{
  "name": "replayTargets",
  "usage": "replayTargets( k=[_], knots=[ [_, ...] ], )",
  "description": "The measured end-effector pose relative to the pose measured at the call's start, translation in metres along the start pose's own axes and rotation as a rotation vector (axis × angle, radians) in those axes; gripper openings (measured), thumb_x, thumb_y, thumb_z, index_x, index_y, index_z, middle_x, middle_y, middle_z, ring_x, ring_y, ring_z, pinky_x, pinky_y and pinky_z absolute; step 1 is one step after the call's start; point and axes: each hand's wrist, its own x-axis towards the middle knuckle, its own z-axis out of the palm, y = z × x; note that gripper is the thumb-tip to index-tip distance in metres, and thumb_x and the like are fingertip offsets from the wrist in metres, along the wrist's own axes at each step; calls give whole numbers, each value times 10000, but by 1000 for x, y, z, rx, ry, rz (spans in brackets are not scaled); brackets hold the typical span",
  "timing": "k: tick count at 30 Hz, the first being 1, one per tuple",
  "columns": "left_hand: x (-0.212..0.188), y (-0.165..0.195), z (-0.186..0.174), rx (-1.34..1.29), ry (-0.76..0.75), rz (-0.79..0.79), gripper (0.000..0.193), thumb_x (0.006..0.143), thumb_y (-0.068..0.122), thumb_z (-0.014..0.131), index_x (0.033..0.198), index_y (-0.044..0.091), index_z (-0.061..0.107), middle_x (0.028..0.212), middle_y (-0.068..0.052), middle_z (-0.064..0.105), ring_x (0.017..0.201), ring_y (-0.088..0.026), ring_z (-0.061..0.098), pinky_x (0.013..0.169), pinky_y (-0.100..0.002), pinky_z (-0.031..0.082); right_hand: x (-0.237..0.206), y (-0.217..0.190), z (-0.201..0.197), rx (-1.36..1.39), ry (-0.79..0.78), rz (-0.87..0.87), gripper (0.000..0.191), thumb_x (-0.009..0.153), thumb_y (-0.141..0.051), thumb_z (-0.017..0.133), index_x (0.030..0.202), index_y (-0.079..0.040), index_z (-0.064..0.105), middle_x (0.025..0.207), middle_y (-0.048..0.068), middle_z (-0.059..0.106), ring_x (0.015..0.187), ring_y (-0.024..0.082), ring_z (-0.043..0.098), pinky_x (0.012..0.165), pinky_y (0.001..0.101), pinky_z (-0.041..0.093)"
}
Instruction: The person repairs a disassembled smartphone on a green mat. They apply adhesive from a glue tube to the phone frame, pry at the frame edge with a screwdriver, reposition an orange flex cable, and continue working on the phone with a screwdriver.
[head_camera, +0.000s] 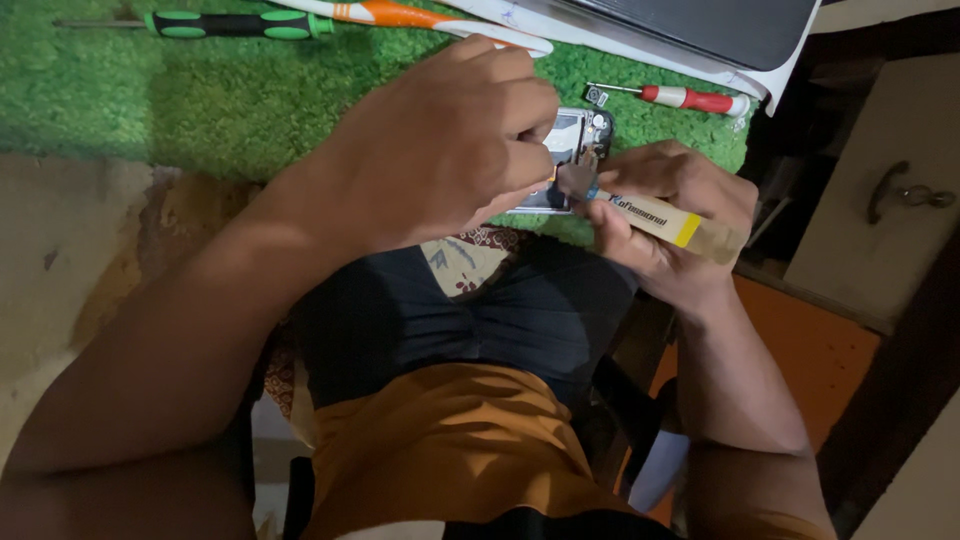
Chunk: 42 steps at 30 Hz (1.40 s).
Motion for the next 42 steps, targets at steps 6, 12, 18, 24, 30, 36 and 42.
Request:
replayTargets(
  k=[6,12,18,24,30,36,42],
  knots=[
    [0,2,1,21,-14,-25,128,925,218,783,871,114,732,981,-31,608,1036,-229,590,988,-407,464,-3,0,0,-105,-67,1,194,990,-94,805,984,-1,635,936,132,724,854,208,761,633,272,629],
    [1,1,-1,-19,0,-12,158,939,221,786,858,102,722,972,-36,605,1033,-238,591,991,-415,465,0,-5,0,-100,-82,46,198,1015,-101,796,983,-19,619,968,132,725,786,180,742,615,259,593],
    [1,0,-1,-32,24,-6,148,933,213,799,881,98,721,989,-36,608,1043,-241,591,990,-413,470,2,-8,0,-172,-81,6,191,1044,-80,780,985,-27,606,971,134,723,797,183,743,631,271,601],
    [3,-3,5,-20,20,-21,166,932,201,826,881,77,729,965,-38,603,995,-231,588,955,-389,484,9,-6,-2,370,96,252,188,1059,-160,665,1057,-24,535,990,98,643,814,139,665,699,233,615],
    [3,-9,12,-74,119,5,176,934,190,842,861,66,741,956,-38,599,974,-226,591,957,-398,493,20,1,-43,-542,93,40,105,1076,-93,615,1080,10,637,1086,126,563,1008,249,560,813,403,505],
    [5,-12,18,-75,155,-12,139,909,180,854,876,81,763,951,-37,598,971,-220,596,956,-380,498,22,16,-33,-913,29,15,196,998,-141,811,1041,-17,665,1068,119,545,1015,279,534,853,432,454],
    [6,-13,16,-61,184,-15,166,918,176,857,874,61,746,966,-39,601,984,-226,599,971,-373,505,35,6,-28,-802,-37,-50,145,1004,-67,815,1055,-40,682,1057,86,603,1052,286,556,891,436,464]
  ],
)
